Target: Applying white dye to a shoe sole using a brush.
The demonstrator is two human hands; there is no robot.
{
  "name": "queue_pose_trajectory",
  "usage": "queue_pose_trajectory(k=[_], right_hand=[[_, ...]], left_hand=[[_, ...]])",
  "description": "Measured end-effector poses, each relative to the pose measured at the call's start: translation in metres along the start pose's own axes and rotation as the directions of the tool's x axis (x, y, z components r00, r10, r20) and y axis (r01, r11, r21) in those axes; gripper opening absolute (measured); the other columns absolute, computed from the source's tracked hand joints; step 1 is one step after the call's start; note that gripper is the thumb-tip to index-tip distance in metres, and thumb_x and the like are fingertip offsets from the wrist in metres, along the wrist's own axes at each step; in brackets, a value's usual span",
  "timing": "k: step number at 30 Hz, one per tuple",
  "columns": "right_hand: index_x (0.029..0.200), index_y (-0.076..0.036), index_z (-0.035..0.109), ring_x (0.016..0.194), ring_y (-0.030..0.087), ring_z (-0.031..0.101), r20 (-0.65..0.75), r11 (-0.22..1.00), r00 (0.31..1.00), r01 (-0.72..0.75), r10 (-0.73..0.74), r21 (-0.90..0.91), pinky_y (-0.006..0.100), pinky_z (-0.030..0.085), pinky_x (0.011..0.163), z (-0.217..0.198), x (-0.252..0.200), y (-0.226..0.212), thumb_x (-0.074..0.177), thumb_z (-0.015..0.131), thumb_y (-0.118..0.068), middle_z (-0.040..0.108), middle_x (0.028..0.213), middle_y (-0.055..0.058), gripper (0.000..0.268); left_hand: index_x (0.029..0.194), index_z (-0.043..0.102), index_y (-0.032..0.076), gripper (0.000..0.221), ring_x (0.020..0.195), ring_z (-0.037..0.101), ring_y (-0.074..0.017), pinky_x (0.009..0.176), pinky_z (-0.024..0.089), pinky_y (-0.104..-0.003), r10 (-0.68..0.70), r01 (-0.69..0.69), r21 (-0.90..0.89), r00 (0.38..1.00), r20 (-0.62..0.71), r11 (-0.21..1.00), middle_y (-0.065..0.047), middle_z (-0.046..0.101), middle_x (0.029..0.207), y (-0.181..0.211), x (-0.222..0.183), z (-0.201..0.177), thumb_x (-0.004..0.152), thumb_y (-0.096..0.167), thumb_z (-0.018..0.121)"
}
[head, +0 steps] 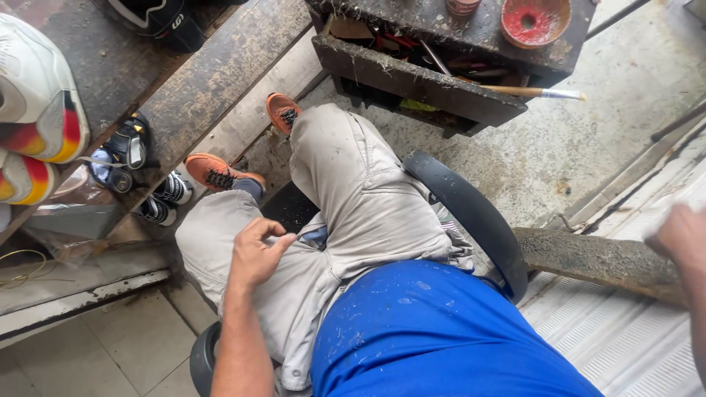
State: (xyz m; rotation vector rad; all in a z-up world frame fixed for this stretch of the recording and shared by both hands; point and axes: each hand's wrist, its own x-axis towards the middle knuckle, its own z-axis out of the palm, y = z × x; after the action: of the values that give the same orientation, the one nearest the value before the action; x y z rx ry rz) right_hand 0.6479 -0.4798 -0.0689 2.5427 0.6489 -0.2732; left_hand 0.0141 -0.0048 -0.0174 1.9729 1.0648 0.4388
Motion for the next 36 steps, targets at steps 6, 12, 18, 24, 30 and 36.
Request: queue_pose_trajectory(k=[6, 12, 18, 24, 30, 36], right_hand=[[0.106, -0.031, 0.078, 0.086, 0.009, 0.064, -0.755, 0.878, 0.455, 0.323, -0.472, -0.354, 0.025, 0.046, 0.073, -0.18, -0.03, -0.145, 0.096, 0.069, -0.037, 0.075, 0.1, -0.006, 0.014], [0.1, -0.032, 0.069, 0.09, 0.018, 0.064, -0.681, 0.837, 0.489, 0.357, -0.546, -0.415, 0.034, 0.043, 0.073, -0.205, 0.013, -0.207, 0.078, 0.061, -0.029, 0.068, 0.096, -0.008, 0.024], [0.099, -0.031, 0.068, 0.079, 0.013, 0.062, -0.493, 0.811, 0.656, 0.361, -0.571, -0.46, 0.029, 0.043, 0.067, -0.211, 0.027, -0.218, 0.09, 0.058, -0.021, 0.069, 0.086, -0.012, 0.017], [0.08, -0.027, 0.063, 0.07, 0.015, 0.057, -0.626, 0.814, 0.521, 0.396, -0.58, -0.425, 0.028, 0.042, 0.055, -0.182, 0.054, -0.227, 0.089, 0.061, -0.015, 0.062, 0.078, -0.009, 0.015], [0.093, -0.024, 0.062, 0.063, 0.02, 0.064, -0.683, 0.868, 0.554, 0.42, -0.476, -0.264, 0.034, 0.045, 0.044, -0.186, 0.049, -0.225, 0.088, 0.06, -0.017, 0.058, 0.081, -0.004, 0.009], [0.106, -0.027, 0.068, 0.07, 0.026, 0.073, -0.477, 0.92, 0.795, 0.38, -0.376, -0.093, 0.037, 0.055, 0.051, -0.233, 0.013, -0.219, 0.092, 0.055, -0.026, 0.064, 0.092, 0.001, 0.019]], left_hand=[[0.085, 0.068, 0.013, 0.018, 0.077, 0.061, -0.0118, 0.075, 0.051, -0.027, -0.025, 0.026, 0.015, 0.999, -0.044, 1.0, 0.001, 0.067, 0.082, -0.002, -0.006, -0.002, 0.078, 0.014, 0.085], [0.085, 0.069, 0.014, 0.02, 0.079, 0.062, -0.0128, 0.076, 0.05, -0.028, -0.071, 0.072, 0.039, 0.997, -0.019, 0.997, 0.002, 0.067, 0.082, 0.005, -0.011, 0.001, 0.075, 0.017, 0.085], [0.086, 0.068, 0.014, 0.02, 0.077, 0.062, -0.0128, 0.076, 0.052, -0.029, -0.106, 0.108, 0.031, 0.994, -0.036, 0.994, 0.002, 0.068, 0.081, -0.014, -0.012, 0.001, 0.074, 0.018, 0.084], [0.089, 0.07, 0.014, 0.022, 0.079, 0.063, -0.0117, 0.075, 0.053, -0.027, -0.144, 0.144, 0.003, 0.989, -0.018, 0.99, 0.002, 0.07, 0.083, -0.01, -0.007, 0.009, 0.075, 0.018, 0.087], [0.089, 0.069, 0.015, 0.022, 0.08, 0.063, -0.012, 0.075, 0.053, -0.028, -0.165, 0.164, 0.032, 0.986, 0.018, 0.986, 0.002, 0.069, 0.084, -0.005, -0.008, 0.01, 0.076, 0.02, 0.087], [0.09, 0.07, 0.015, 0.024, 0.082, 0.064, -0.0119, 0.076, 0.053, -0.027, -0.154, 0.154, 0.018, 0.988, 0.011, 0.988, 0.002, 0.07, 0.085, -0.008, -0.009, 0.01, 0.073, 0.02, 0.085]])
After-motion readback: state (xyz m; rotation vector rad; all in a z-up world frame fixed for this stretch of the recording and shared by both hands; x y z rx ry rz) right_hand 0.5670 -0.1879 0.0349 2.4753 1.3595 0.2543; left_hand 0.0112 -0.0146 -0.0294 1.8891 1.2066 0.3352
